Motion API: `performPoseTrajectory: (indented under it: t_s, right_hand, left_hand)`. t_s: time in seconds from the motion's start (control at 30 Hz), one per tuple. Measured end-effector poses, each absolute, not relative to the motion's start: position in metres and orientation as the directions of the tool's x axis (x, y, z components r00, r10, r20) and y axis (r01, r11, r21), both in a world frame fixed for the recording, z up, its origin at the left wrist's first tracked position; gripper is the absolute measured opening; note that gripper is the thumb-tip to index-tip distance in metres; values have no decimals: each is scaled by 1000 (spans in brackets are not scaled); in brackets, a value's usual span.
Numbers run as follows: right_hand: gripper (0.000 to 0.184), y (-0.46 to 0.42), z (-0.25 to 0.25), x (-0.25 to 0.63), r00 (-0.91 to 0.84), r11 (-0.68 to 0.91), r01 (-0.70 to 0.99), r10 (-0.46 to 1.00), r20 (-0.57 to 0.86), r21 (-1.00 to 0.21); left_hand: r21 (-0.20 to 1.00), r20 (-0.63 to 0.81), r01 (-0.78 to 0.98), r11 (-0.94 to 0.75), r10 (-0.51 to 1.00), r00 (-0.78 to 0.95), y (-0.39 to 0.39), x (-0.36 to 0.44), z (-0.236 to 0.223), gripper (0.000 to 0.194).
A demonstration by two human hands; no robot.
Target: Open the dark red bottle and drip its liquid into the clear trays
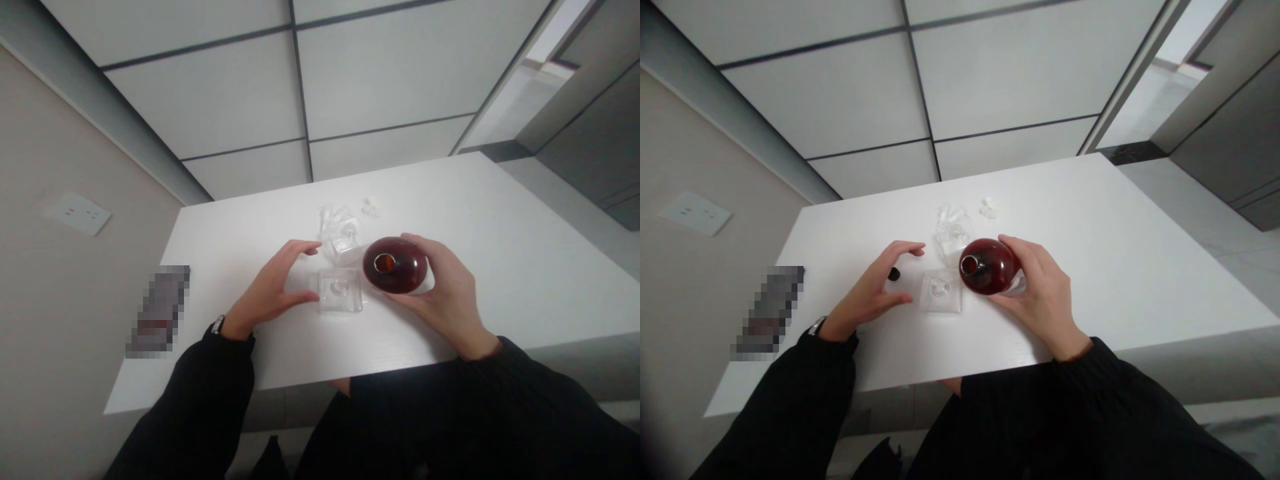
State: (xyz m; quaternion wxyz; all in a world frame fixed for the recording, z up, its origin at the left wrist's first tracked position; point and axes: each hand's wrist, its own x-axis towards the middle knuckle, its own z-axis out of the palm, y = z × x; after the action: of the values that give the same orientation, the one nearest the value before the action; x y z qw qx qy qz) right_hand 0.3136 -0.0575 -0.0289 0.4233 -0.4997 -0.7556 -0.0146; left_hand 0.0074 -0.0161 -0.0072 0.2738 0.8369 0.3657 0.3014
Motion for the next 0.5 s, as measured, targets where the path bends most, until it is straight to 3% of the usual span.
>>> performPoseTrajectory:
  t_s: [0.07,0.13,0.27,0.37,0.5]
  right_hand:
    - [69,-57,-29,314,-164,508,782,727,667,-362]
    - [69,-57,-29,314,-191,522,793,702,686,-314]
    - [65,-55,-29,314,-239,539,808,668,705,-237]
    - [65,-54,-28,314,-269,544,816,656,705,-194]
    - [63,-53,-25,314,-302,553,820,635,711,-146]
  left_hand:
    - [623,412,535,-570,821,395,-13,5,-10,44]
    - [603,483,625,-496,850,210,-9,4,-14,54]
    - [808,406,506,-301,907,-109,-5,2,-25,58]
    - [872,369,398,-286,918,-147,-2,1,-30,45]
    - [829,407,468,-306,904,-129,-1,3,-28,7]
